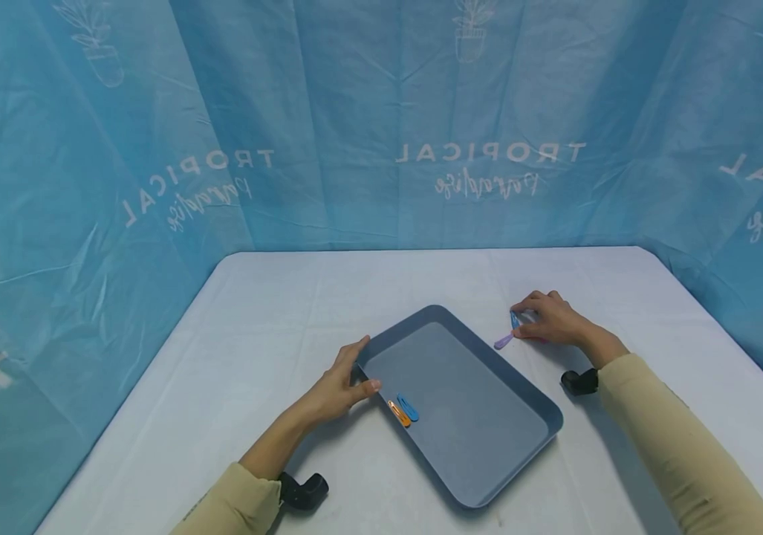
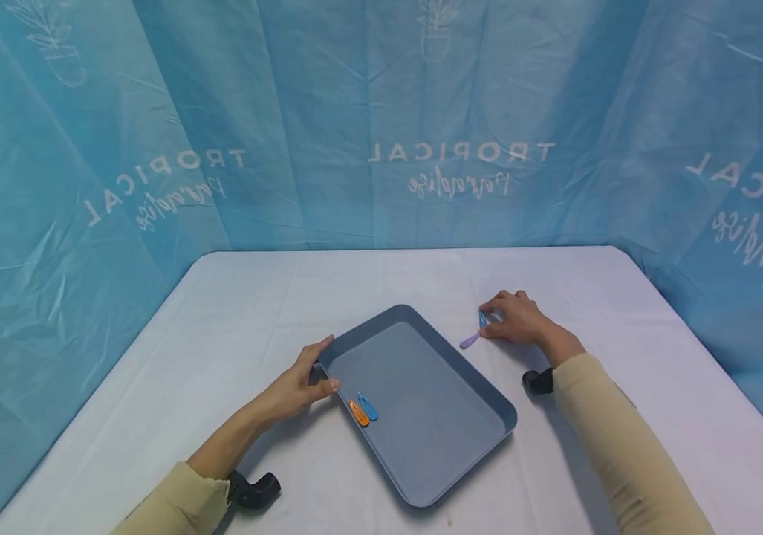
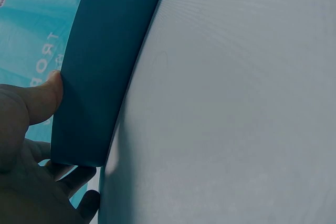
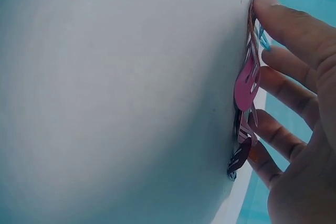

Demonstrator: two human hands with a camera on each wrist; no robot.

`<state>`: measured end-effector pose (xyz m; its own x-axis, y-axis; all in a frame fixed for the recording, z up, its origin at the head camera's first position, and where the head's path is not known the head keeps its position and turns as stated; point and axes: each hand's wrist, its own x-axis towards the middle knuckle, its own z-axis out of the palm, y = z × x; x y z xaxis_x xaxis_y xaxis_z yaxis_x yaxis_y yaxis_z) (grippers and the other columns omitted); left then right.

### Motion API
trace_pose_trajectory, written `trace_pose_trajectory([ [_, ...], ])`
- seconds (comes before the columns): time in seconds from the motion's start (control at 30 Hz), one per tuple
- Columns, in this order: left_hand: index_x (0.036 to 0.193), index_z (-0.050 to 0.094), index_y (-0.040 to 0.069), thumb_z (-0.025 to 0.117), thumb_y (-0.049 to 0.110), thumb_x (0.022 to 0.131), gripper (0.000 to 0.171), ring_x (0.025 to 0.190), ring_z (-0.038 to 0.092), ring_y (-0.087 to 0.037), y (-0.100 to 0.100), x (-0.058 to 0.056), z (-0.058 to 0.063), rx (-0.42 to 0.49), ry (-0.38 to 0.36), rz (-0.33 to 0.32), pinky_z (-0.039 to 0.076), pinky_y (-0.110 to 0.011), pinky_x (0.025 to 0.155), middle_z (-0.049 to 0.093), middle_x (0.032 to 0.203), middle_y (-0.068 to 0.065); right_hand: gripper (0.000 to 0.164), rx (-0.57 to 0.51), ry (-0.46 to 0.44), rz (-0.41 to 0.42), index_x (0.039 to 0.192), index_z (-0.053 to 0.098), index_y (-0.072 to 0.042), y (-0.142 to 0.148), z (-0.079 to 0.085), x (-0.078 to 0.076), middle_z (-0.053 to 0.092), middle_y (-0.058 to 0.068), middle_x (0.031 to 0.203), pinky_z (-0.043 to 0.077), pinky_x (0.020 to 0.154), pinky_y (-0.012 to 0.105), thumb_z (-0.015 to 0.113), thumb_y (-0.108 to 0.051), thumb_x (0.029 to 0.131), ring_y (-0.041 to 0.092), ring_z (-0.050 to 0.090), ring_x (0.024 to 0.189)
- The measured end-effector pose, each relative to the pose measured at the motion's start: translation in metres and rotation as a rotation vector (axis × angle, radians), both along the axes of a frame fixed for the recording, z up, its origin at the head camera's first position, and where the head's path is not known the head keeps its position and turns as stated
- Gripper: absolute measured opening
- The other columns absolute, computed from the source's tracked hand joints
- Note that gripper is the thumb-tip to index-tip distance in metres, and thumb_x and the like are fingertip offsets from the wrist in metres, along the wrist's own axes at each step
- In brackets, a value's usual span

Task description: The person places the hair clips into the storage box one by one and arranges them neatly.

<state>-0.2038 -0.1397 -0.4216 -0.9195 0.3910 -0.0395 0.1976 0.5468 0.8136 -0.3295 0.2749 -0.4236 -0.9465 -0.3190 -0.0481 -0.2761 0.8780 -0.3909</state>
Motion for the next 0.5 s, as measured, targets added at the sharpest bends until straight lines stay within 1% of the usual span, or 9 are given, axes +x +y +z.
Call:
trace_pose_trajectory([
  [0.2,0.153,0.012,0.015,0.061,0.027,0.093,0.078,0.14,0.019,-0.047,0.0,0.0,0.0,0.007,0.001,0.004,0.031,-0.064,0.104,0.017,0.155,-0.017,0.056,-0.033,-0.009,0.005,0.126,0.061,-0.008,0.002,0.002,0.002,0.056,0.017,0.126,0.04,0.088,0.051,0.072,-0.04,0.081,0.031,0.042,0.11],
  [0.27,0.153,0.012,0.015,0.06,0.026,0.093,0.078,0.14,0.019,-0.047,0.0,0.0,0.0,0.011,0.001,0.002,0.031,-0.064,0.103,0.017,0.155,-0.017,0.056,-0.044,-0.011,0.002,0.126,0.06,-0.009,0.002,0.003,0.003,0.056,0.016,0.127,0.04,0.09,0.051,0.073,-0.04,0.081,0.031,0.042,0.111],
  [0.4,0.153,0.013,0.017,0.061,0.026,0.093,0.078,0.141,0.019,-0.047,0.001,0.001,0.001,0.012,-0.001,0.005,0.031,-0.064,0.103,0.017,0.155,-0.016,0.059,-0.086,-0.013,0.001,0.129,0.058,-0.009,0.001,0.009,0.007,0.054,0.016,0.129,0.04,0.094,0.056,0.073,-0.039,0.08,0.032,0.04,0.115],
  [0.5,0.153,0.014,0.017,0.061,0.027,0.092,0.077,0.141,0.018,-0.046,0.001,0.001,0.002,0.012,-0.003,0.007,0.03,-0.064,0.104,0.017,0.155,-0.015,0.058,-0.114,0.007,0.014,0.129,0.058,-0.008,-0.002,0.016,0.011,0.055,0.015,0.129,0.04,0.095,0.056,0.074,-0.036,0.081,0.032,0.04,0.116],
])
